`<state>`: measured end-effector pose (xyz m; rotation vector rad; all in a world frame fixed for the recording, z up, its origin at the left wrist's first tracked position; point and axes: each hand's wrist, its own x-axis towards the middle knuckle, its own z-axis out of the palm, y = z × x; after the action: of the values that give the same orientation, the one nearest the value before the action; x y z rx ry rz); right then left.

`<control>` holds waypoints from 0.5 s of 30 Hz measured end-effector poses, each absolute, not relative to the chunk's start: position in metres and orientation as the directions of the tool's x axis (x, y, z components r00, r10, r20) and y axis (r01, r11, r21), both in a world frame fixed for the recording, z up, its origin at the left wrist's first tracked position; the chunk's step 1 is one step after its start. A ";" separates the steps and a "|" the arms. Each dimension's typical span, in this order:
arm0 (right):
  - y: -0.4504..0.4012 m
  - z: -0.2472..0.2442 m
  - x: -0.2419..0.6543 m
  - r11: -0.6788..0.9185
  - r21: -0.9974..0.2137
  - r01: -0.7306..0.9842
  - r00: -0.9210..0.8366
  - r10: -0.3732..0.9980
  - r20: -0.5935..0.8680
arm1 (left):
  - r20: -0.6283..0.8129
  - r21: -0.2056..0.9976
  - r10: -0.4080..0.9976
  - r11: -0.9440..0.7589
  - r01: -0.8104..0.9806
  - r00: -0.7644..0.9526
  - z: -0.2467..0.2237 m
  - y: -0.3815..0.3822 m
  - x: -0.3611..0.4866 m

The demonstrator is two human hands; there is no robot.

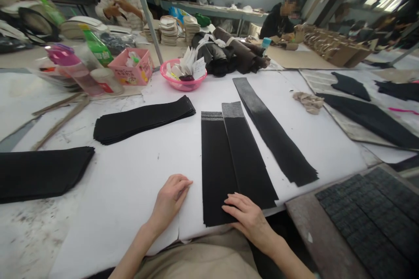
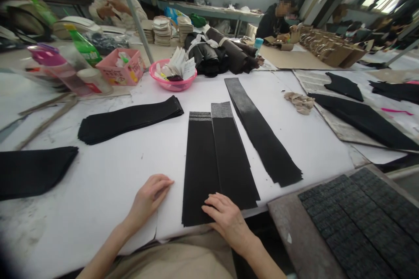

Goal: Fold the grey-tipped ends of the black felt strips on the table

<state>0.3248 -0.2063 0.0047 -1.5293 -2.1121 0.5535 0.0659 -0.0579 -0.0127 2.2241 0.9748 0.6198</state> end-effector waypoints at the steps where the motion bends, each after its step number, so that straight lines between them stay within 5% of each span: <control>1: -0.205 0.005 0.326 0.266 -0.633 0.727 -0.233 0.963 0.137 | 0.169 0.702 0.770 -0.532 0.473 0.615 -0.013 -0.058 0.066; 5: -0.197 0.009 0.335 -0.030 -0.875 0.483 0.076 0.997 0.007 | 0.186 0.695 0.774 -0.539 0.476 0.605 -0.010 -0.058 0.067; 8: -0.190 0.013 0.345 -0.262 -0.932 0.252 0.291 0.939 -0.185 | 0.183 0.685 0.756 -0.556 0.471 0.628 -0.004 -0.059 0.074; 11: -0.183 0.021 0.355 -0.283 -0.948 0.144 0.373 0.903 -0.213 | 0.200 0.666 0.686 -0.619 0.416 0.699 0.002 -0.057 0.091; 15: -0.175 0.045 0.360 -0.170 -0.954 0.248 0.320 0.944 -0.085 | 0.194 0.680 0.565 -0.667 0.305 0.802 0.001 -0.038 0.130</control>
<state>0.3599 -0.1747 0.0455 -1.6388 -1.0979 0.9203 0.1297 -0.0380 0.0009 2.3338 0.6392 0.5204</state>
